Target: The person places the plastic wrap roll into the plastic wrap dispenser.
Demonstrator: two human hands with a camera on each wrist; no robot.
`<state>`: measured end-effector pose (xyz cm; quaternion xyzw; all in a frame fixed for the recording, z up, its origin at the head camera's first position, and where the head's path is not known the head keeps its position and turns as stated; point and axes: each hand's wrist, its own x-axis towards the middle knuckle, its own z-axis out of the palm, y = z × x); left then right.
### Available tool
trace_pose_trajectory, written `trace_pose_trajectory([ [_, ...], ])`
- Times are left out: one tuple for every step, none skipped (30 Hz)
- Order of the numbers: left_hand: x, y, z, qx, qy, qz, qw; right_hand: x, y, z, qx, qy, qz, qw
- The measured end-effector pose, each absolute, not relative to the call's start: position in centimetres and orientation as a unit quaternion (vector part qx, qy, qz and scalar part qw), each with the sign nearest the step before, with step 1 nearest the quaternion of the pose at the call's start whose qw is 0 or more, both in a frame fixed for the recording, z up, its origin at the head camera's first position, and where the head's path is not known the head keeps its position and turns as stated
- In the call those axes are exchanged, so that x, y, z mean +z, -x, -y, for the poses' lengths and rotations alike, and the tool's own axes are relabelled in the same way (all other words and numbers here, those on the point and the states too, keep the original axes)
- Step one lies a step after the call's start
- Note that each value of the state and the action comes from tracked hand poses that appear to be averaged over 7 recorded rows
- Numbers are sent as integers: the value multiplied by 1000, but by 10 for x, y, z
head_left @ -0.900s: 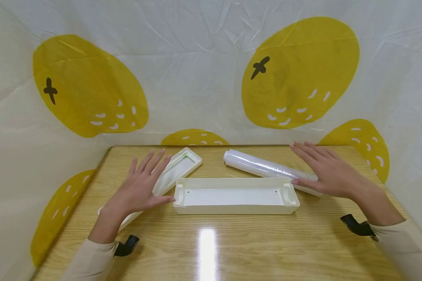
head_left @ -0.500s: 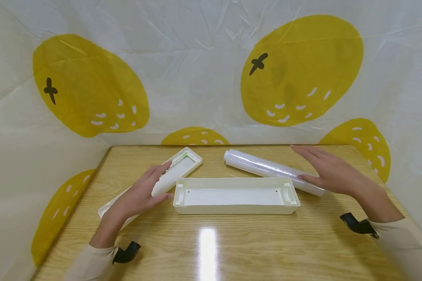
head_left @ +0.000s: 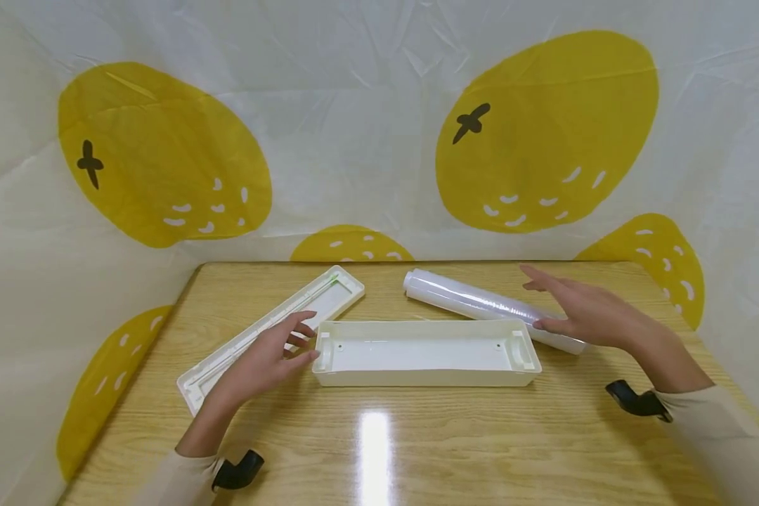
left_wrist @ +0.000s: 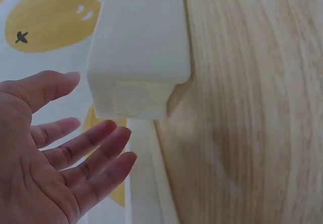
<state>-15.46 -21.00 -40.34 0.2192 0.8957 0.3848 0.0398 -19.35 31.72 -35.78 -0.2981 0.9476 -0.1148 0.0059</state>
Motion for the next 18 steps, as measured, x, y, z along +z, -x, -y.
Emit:
trace_pose_trajectory([
  [-405,155,209,391,-216,-894,41,-359,194,-317,-119,300,-946,10],
  [-407,156,209,398,-213,-891,43,-359,195,-318,-122,302,-945,13],
  [-409,156,208,403,-211,-889,45,-360,196,-318,-127,305,-944,17],
  [-410,157,208,411,-209,-886,49,-361,197,-318,-130,308,-942,21],
  [-411,158,207,418,-209,-883,53,-362,198,-318,-135,311,-940,25],
  [-413,158,207,424,-207,-880,58,-363,199,-318,-139,311,-940,30],
  [-413,159,207,430,-207,-876,63,-365,201,-318,-143,313,-938,36],
  [-414,159,207,437,-208,-873,69,-366,202,-318,-146,314,-937,41],
  [-415,160,207,442,-209,-869,75,-367,203,-318,-151,316,-936,47],
  [-416,160,207,448,-210,-865,81,-368,205,-317,-155,317,-934,53],
  [-416,161,208,451,-210,-863,86,-369,206,-317,-158,319,-933,59],
  [-417,161,208,455,-208,-861,91,-370,207,-317,-160,319,-932,63],
  [-417,161,208,457,-208,-860,95,-371,208,-316,-162,321,-931,66],
  [-418,161,208,458,-207,-859,97,-372,209,-316,-163,323,-930,68],
  [-418,161,208,459,-206,-858,100,-373,210,-315,-163,324,-929,69],
  [-418,161,208,459,-204,-859,102,-374,211,-315,-162,326,-929,69],
  [-418,161,207,459,-202,-859,104,-375,212,-315,-161,327,-929,70],
  [-418,161,207,460,-200,-859,106,-376,213,-315,-161,328,-928,70],
])
